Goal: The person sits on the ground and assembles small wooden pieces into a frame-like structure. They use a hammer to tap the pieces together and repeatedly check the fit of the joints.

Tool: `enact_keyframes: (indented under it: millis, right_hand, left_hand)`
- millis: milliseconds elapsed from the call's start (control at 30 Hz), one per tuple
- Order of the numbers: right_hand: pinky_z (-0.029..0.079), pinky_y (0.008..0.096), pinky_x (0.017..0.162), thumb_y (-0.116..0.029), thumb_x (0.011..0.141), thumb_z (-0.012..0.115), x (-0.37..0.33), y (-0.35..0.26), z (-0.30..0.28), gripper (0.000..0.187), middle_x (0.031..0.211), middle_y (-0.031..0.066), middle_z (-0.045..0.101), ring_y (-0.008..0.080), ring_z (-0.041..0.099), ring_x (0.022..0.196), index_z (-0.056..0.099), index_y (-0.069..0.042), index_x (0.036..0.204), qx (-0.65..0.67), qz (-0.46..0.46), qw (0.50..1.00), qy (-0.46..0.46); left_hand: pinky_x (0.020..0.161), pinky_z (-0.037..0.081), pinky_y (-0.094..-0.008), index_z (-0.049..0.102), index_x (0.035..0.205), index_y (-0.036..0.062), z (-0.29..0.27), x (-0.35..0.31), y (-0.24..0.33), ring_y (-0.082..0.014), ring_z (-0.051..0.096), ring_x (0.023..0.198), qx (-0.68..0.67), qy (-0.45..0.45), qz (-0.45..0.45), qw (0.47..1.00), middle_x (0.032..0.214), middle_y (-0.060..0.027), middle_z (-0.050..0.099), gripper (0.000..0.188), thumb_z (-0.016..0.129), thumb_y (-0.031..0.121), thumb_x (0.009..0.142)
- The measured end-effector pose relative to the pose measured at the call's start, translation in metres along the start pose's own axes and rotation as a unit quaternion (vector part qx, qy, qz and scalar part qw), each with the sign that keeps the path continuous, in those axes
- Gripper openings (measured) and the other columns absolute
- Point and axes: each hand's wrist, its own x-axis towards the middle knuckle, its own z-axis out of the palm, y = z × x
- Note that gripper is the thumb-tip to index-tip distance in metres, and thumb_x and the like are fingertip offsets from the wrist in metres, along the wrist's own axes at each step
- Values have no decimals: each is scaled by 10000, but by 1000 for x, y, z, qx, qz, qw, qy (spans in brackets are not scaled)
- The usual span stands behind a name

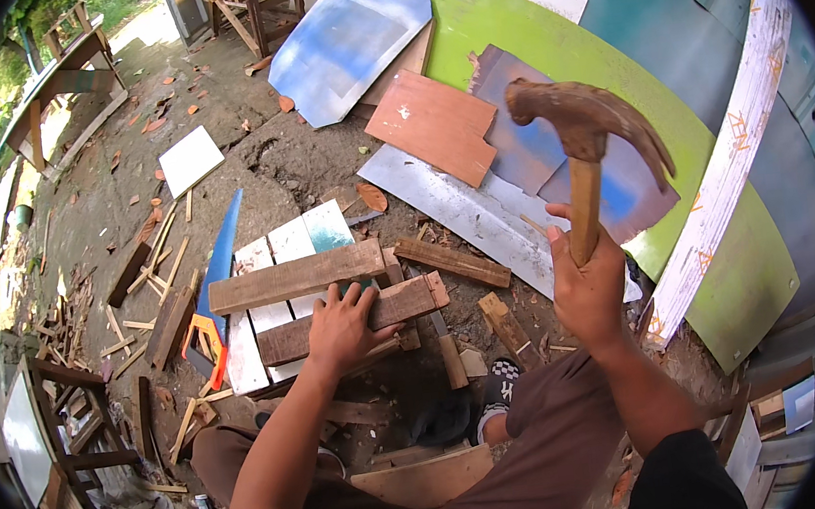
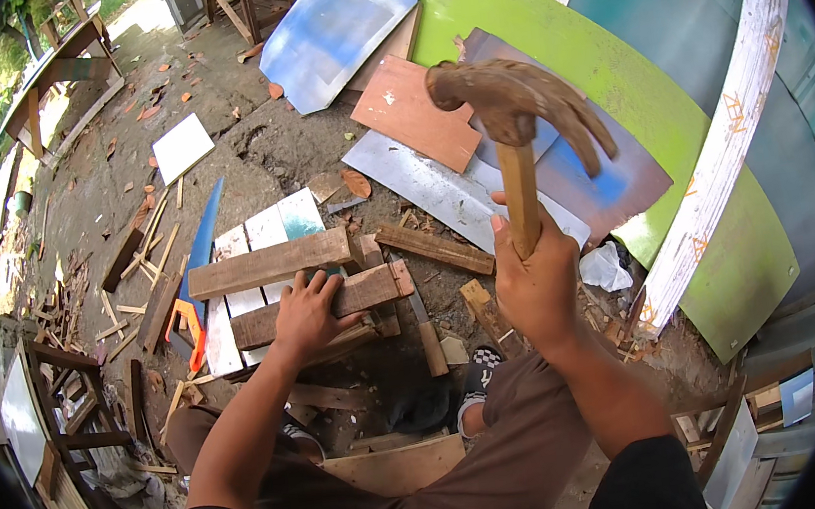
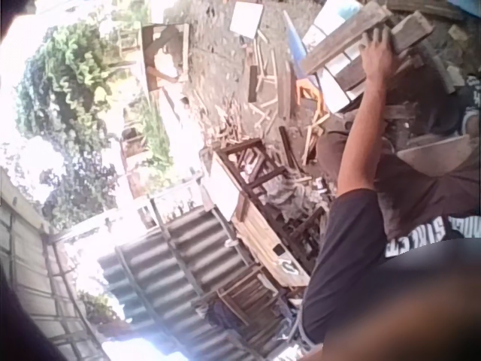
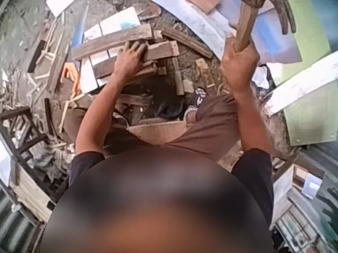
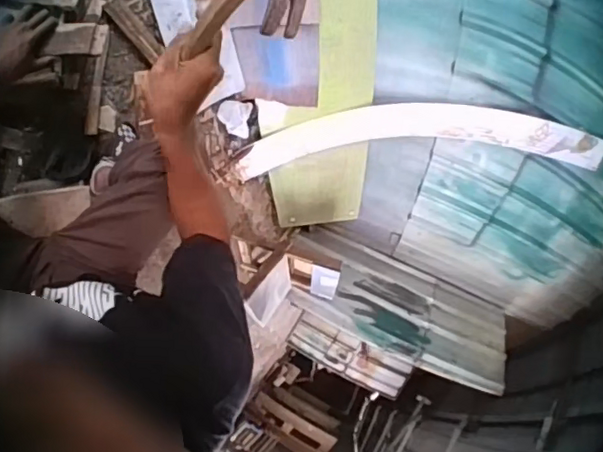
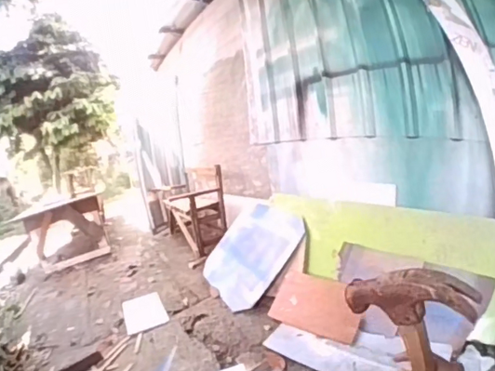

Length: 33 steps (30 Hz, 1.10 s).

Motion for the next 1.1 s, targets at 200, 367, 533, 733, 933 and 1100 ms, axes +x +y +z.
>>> enact_keyframes:
  millis: [200,367,533,733,933,1100]
  right_hand:
    - [573,577,734,-1,894,669,-51,50,38,302,875,292,720,511,720,814,663,40,1193,-286,68,887,-356]
    - [578,544,709,-38,913,691,-32,38,20,286,813,290,716,509,725,789,672,18,1193,-172,-10,961,-217]
    - [558,403,637,-67,1005,694,-9,-4,6,230,769,201,723,316,751,658,695,5,1223,-22,-33,999,-4]
    - [608,527,780,6,904,702,-47,32,37,290,980,311,746,456,764,896,668,36,1190,-251,73,928,-266]
    - [586,562,742,-22,907,696,-21,25,18,283,810,288,715,507,734,821,661,28,1184,-169,-3,965,-198]
    - [558,450,673,-27,986,664,-14,-2,13,259,761,223,701,367,730,749,667,24,1241,-27,-31,999,-13]
  left_hand:
    - [954,508,-536,647,1383,131,-1,6,-2,-355,565,1241,-7,-8,0,1000,1288,-81,636,768,748,692,869]
    - [999,505,-526,634,1383,137,-3,5,3,-374,558,1281,-2,-22,-4,1000,1306,-84,628,760,759,680,866]
    - [937,519,-514,654,1356,128,0,1,3,-356,581,1225,9,23,6,1000,1265,-80,643,741,751,680,871]
    - [963,511,-521,649,1365,126,-3,3,2,-358,578,1234,-9,-8,1,1000,1277,-84,639,748,751,678,871]
    - [971,509,-536,644,1367,115,-8,8,6,-361,577,1234,-11,7,-4,1000,1277,-87,637,733,752,653,881]
    - [964,509,-546,646,1360,118,-4,2,5,-358,580,1232,-10,18,2,1000,1261,-87,639,728,765,648,874]
